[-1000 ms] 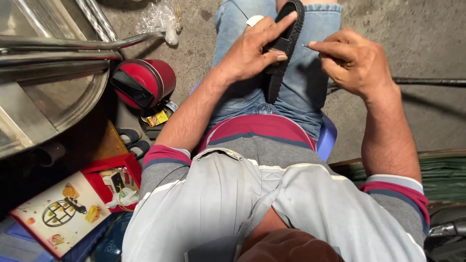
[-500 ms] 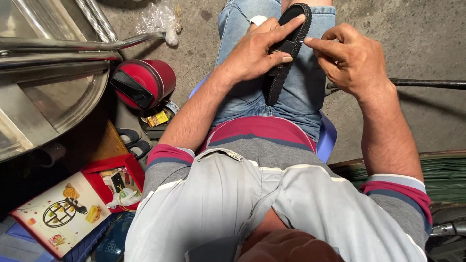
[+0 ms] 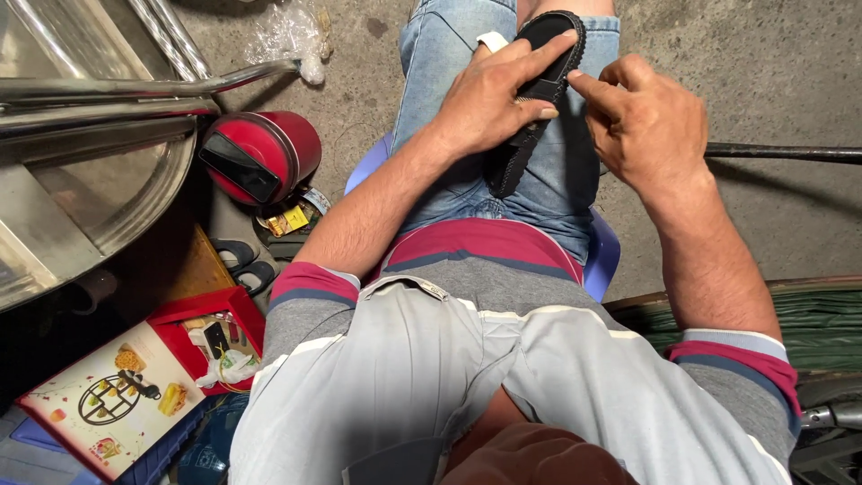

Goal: Hand-stitching the upper strap of a black sandal to the sole using a needle and thread.

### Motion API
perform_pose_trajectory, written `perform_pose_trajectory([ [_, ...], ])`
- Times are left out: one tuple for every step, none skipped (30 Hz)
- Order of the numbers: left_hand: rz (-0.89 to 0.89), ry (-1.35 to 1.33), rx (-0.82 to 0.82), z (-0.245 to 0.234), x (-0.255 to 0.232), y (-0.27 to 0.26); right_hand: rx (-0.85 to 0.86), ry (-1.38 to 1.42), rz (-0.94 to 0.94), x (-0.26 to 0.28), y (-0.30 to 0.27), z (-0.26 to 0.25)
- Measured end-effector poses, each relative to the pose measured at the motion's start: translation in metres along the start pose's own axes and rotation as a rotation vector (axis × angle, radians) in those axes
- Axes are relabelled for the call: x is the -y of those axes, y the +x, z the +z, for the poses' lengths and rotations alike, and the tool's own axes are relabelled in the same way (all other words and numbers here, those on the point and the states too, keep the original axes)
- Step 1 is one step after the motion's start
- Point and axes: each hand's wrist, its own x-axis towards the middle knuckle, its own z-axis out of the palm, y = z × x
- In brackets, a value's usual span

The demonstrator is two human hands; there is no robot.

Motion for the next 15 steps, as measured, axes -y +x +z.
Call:
perform_pose_trajectory([
  [-0.003, -0.003, 0.002, 0.000, -0.005, 0.002, 0.004, 0.002, 0.000, -0.002, -0.001, 0.004],
  [-0.066, 0.007, 0.034, -0.001, -0.009, 0.003, -0.029, 0.025, 0.000, -0.003, -0.002, 0.008],
  [-0.130, 0.019, 0.063, -0.002, -0.012, 0.005, -0.065, 0.048, -0.004, -0.005, -0.001, 0.013],
  [-0.134, 0.017, 0.061, 0.000, -0.011, 0.007, -0.062, 0.049, -0.008, -0.008, -0.001, 0.018],
  [-0.130, 0.030, 0.056, 0.002, -0.010, 0.007, -0.084, 0.106, -0.007, -0.010, -0.002, 0.023],
  [-0.127, 0.043, 0.052, 0.005, -0.009, 0.007, -0.106, 0.163, -0.007, -0.012, -0.003, 0.028],
  [-0.131, 0.044, 0.047, 0.004, -0.009, 0.008, -0.106, 0.164, -0.013, -0.014, -0.001, 0.030],
  [-0.130, 0.049, 0.057, 0.004, -0.008, 0.009, -0.125, 0.192, -0.023, -0.017, 0.000, 0.032],
  [-0.129, 0.049, 0.076, 0.006, -0.009, 0.007, -0.137, 0.222, -0.025, -0.017, -0.003, 0.034],
  [-0.134, 0.045, 0.082, 0.008, -0.008, 0.003, -0.130, 0.226, -0.022, -0.014, -0.004, 0.033],
  [-0.119, 0.050, 0.064, 0.008, -0.007, 0.005, -0.139, 0.284, -0.013, -0.014, -0.001, 0.032],
  [-0.104, 0.056, 0.046, 0.008, -0.005, 0.006, -0.148, 0.342, -0.004, -0.015, 0.002, 0.031],
  [-0.110, 0.053, 0.045, 0.007, -0.007, 0.005, -0.143, 0.345, -0.006, -0.016, 0.000, 0.034],
  [-0.117, 0.042, 0.049, 0.007, -0.008, 0.004, -0.164, 0.399, -0.021, -0.018, -0.001, 0.038],
  [-0.122, 0.036, 0.048, 0.005, -0.008, 0.006, -0.189, 0.452, -0.038, -0.020, 0.000, 0.042],
])
